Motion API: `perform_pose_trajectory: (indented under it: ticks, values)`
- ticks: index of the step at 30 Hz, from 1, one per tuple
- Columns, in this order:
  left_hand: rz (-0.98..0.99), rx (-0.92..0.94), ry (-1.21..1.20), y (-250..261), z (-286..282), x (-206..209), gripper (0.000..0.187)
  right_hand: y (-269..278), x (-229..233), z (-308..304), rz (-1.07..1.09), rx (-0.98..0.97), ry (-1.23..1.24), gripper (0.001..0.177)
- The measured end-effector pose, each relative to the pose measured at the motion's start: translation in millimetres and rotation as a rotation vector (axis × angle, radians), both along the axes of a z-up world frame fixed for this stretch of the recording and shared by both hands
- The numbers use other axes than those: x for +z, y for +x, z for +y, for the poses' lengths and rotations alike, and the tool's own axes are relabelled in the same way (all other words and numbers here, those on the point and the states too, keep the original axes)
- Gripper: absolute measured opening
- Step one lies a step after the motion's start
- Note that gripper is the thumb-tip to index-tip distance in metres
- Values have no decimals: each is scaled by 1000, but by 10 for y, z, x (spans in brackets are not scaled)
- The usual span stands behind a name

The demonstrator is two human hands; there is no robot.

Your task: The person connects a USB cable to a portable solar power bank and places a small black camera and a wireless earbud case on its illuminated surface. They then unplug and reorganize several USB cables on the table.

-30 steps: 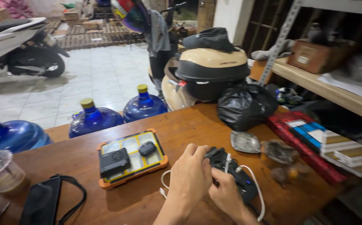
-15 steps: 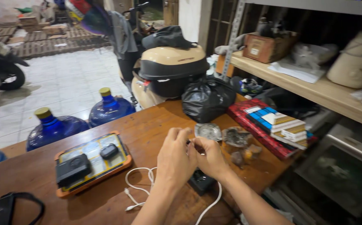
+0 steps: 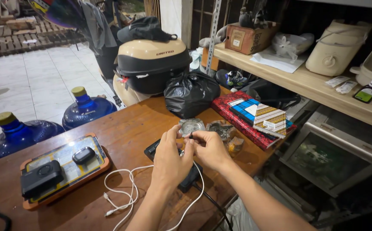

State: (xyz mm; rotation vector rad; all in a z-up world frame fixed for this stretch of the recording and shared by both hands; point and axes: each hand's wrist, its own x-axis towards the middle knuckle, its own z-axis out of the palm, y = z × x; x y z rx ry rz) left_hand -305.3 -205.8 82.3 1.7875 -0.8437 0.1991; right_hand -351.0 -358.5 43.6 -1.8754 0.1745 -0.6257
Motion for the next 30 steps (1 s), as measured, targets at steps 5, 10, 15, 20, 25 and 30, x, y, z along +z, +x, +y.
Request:
perform_pose_trajectory:
  ticks: [5, 10, 15, 20, 25, 30]
  values:
    - [-1, 37, 18, 39, 58, -98, 45, 19, -85, 80, 77, -14, 130, 19]
    - [50, 34, 45, 69, 131, -210, 36, 10, -69, 204, 74, 2, 209, 18]
    - [76, 54, 90, 62, 165, -319, 33, 34, -42, 262, 62, -16, 218, 18]
    - [81, 85, 60, 29, 160, -414, 25, 72, -51, 254, 38, -10, 332, 18]
    - [-112, 124, -53, 42, 169, -512, 26, 89, 37, 187, -41, 83, 371, 18]
    - [-198, 191, -110, 319, 253, -612, 9, 144, 209, 149, -86, 232, 361, 18]
